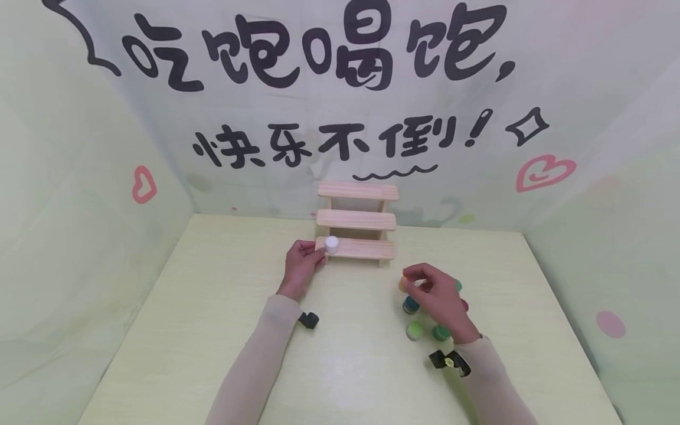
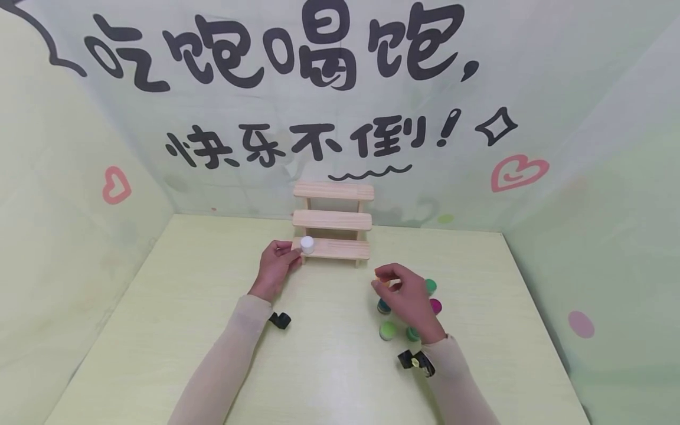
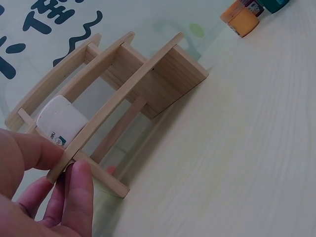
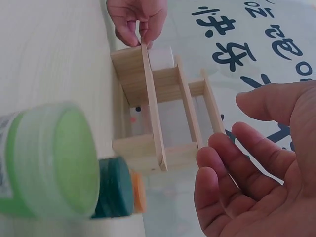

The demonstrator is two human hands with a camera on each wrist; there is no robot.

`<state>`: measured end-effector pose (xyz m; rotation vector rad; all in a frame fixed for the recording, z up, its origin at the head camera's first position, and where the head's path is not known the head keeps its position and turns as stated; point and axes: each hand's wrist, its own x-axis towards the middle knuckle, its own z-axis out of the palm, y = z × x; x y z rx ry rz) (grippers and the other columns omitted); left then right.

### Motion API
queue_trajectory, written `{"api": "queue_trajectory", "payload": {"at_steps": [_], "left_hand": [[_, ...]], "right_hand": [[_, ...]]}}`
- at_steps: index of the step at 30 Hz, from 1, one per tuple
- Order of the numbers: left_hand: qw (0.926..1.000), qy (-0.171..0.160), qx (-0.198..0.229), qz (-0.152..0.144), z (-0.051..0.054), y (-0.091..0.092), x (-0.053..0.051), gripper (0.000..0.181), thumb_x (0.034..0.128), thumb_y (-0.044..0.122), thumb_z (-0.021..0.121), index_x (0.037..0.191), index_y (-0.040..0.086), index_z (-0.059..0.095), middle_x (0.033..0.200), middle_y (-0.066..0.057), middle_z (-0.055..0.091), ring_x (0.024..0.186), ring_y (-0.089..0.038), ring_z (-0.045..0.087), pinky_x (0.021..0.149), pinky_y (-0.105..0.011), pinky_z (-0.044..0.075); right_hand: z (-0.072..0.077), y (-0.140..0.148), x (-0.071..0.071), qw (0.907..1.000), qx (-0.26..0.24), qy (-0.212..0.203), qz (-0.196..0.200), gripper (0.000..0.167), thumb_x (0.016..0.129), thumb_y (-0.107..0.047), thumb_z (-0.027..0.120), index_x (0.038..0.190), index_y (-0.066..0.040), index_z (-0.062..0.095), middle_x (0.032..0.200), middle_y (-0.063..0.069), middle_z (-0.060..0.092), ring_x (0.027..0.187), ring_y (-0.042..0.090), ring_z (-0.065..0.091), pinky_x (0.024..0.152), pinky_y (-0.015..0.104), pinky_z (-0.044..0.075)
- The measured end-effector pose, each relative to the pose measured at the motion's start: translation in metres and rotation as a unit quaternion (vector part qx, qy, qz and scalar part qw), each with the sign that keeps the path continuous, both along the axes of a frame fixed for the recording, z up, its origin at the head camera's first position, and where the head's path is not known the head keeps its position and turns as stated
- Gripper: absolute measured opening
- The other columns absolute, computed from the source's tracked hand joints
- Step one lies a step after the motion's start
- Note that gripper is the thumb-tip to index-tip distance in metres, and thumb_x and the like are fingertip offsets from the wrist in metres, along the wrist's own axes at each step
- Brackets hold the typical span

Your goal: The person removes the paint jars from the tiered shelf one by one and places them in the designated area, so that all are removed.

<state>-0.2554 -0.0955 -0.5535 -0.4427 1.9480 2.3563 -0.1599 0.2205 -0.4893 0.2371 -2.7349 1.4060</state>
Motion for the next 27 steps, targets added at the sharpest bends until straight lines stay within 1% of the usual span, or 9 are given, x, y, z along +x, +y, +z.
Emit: {"api": "queue_trajectory", "payload": {"at_steps": [2, 5, 9, 18, 22, 24, 27], "left_hand": [[1.0000, 0.002, 0.002, 0.001, 0.000, 0.000, 0.000, 0.034, 0.0950, 0.005, 0.077, 0.122, 0.004, 0.057, 0.112, -0.013, 0.064, 0.092, -0.018, 0.070, 0.087, -0.027, 0.067], [1.0000, 0.005, 0.004, 0.004, 0.000, 0.001, 0.000, 0.034, 0.0947, 0.004, 0.077, 0.122, 0.003, 0.057, 0.111, -0.013, 0.064, 0.091, -0.017, 0.070, 0.086, -0.026, 0.067], [1.0000, 0.003, 0.003, 0.006, 0.000, 0.002, 0.000, 0.033, 0.0948, 0.004, 0.077, 0.122, 0.004, 0.057, 0.111, -0.013, 0.064, 0.091, -0.017, 0.070, 0.086, -0.026, 0.067], [1.0000, -0.007, 0.000, 0.004, 0.000, 0.000, 0.001, 0.034, 0.0958, 0.005, 0.076, 0.124, 0.005, 0.057, 0.115, -0.014, 0.064, 0.097, -0.021, 0.070, 0.092, -0.031, 0.067], [1.0000, -0.007, -0.003, 0.004, 0.000, 0.000, 0.001, 0.034, 0.0958, 0.006, 0.077, 0.124, 0.005, 0.057, 0.115, -0.014, 0.065, 0.096, -0.020, 0.070, 0.091, -0.030, 0.067], [1.0000, -0.007, -0.005, 0.003, 0.002, 0.001, 0.002, 0.035, 0.0956, 0.007, 0.077, 0.124, 0.005, 0.057, 0.114, -0.013, 0.065, 0.095, -0.019, 0.070, 0.090, -0.029, 0.067], [0.9999, -0.008, -0.007, 0.002, 0.003, 0.001, 0.002, 0.035, 0.0956, 0.007, 0.077, 0.125, 0.005, 0.057, 0.114, -0.014, 0.065, 0.093, -0.018, 0.070, 0.089, -0.028, 0.067]], "right_hand": [[0.001, -0.007, -0.004, 1.0000, -0.003, 0.001, -0.001, 0.024, 0.099, -0.027, 0.077, 0.119, -0.014, 0.074, 0.112, 0.006, 0.077, 0.098, 0.019, 0.068, 0.081, 0.020, 0.059], [0.002, -0.019, -0.012, 0.9999, -0.012, 0.004, 0.002, 0.026, 0.098, -0.024, 0.077, 0.120, -0.010, 0.074, 0.114, 0.008, 0.077, 0.103, 0.020, 0.069, 0.082, 0.020, 0.060], [0.002, -0.035, -0.022, 0.9997, -0.021, 0.006, 0.009, 0.027, 0.097, -0.021, 0.078, 0.120, -0.008, 0.073, 0.115, 0.009, 0.077, 0.104, 0.023, 0.070, 0.080, 0.022, 0.060], [-0.007, -0.066, -0.045, 0.9981, -0.019, 0.023, 0.054, 0.032, 0.096, -0.018, 0.078, 0.124, -0.004, 0.071, 0.113, 0.012, 0.075, 0.102, 0.024, 0.070, 0.078, 0.026, 0.062], [-0.008, -0.077, -0.052, 0.9966, -0.035, 0.024, 0.070, 0.031, 0.095, -0.015, 0.078, 0.123, -0.002, 0.070, 0.111, 0.014, 0.075, 0.099, 0.024, 0.070, 0.083, 0.031, 0.063], [-0.008, -0.083, -0.056, 0.9963, -0.041, 0.022, 0.072, 0.030, 0.095, -0.014, 0.078, 0.122, -0.002, 0.071, 0.110, 0.014, 0.076, 0.098, 0.024, 0.071, 0.086, 0.034, 0.063], [-0.011, -0.093, -0.063, 0.9969, -0.037, 0.015, 0.069, 0.031, 0.095, -0.016, 0.077, 0.122, -0.003, 0.071, 0.111, 0.011, 0.076, 0.099, 0.023, 0.071, 0.089, 0.037, 0.064]]}}
